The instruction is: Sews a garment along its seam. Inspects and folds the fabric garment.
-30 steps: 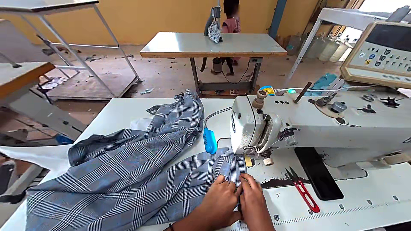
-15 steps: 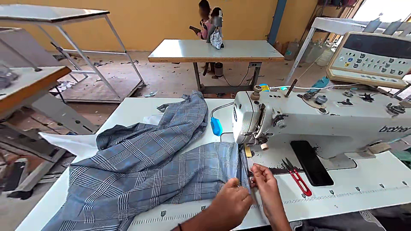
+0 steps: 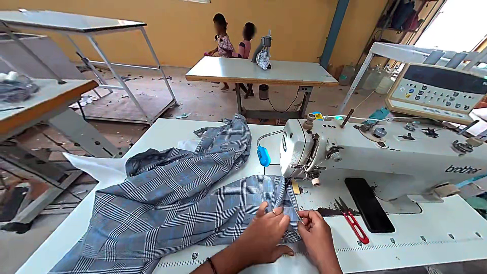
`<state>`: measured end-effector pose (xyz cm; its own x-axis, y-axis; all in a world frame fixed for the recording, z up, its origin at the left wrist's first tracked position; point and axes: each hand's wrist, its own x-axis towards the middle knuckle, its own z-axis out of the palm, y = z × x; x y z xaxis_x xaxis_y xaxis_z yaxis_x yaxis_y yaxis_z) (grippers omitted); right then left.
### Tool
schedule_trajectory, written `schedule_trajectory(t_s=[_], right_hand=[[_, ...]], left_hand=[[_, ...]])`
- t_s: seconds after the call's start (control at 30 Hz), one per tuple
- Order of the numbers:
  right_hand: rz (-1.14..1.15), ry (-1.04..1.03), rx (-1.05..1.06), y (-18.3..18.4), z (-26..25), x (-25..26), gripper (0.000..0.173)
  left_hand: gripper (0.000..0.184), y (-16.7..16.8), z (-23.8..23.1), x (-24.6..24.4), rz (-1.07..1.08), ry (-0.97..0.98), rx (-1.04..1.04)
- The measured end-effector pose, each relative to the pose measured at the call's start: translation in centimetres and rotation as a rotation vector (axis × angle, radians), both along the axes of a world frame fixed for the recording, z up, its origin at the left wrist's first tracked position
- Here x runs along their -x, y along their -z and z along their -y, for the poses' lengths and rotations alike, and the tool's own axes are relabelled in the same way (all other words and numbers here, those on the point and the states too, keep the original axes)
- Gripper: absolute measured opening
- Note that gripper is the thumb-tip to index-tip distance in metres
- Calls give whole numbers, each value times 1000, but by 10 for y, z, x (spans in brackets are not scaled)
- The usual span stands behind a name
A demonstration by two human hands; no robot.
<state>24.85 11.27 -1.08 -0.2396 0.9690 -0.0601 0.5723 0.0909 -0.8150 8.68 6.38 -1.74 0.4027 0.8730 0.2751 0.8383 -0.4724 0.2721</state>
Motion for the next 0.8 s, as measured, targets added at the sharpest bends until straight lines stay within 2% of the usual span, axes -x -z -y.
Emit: schedule_trajectory(t_s=[0.07, 0.17, 0.4, 0.6, 0.73, 0.8], right_hand=[[71, -44, -77, -1, 12, 4, 31], [160, -113, 20, -6, 22, 11, 41], [215, -128, 42, -3, 24, 14, 42], [231, -109, -15, 3, 12, 22, 42], [253, -110, 12, 3, -3, 29, 42], [266, -117, 29, 4, -10, 33, 43]], left_hand=[[64, -2, -3, 9, -7, 50, 223], [62, -1, -3, 5, 9, 82, 351], [46, 8, 2, -2, 26, 22, 201], [43, 15, -8, 1, -26, -25, 65], [47, 5, -23, 8, -45, -3, 232], [49, 5, -31, 12, -60, 11, 241]])
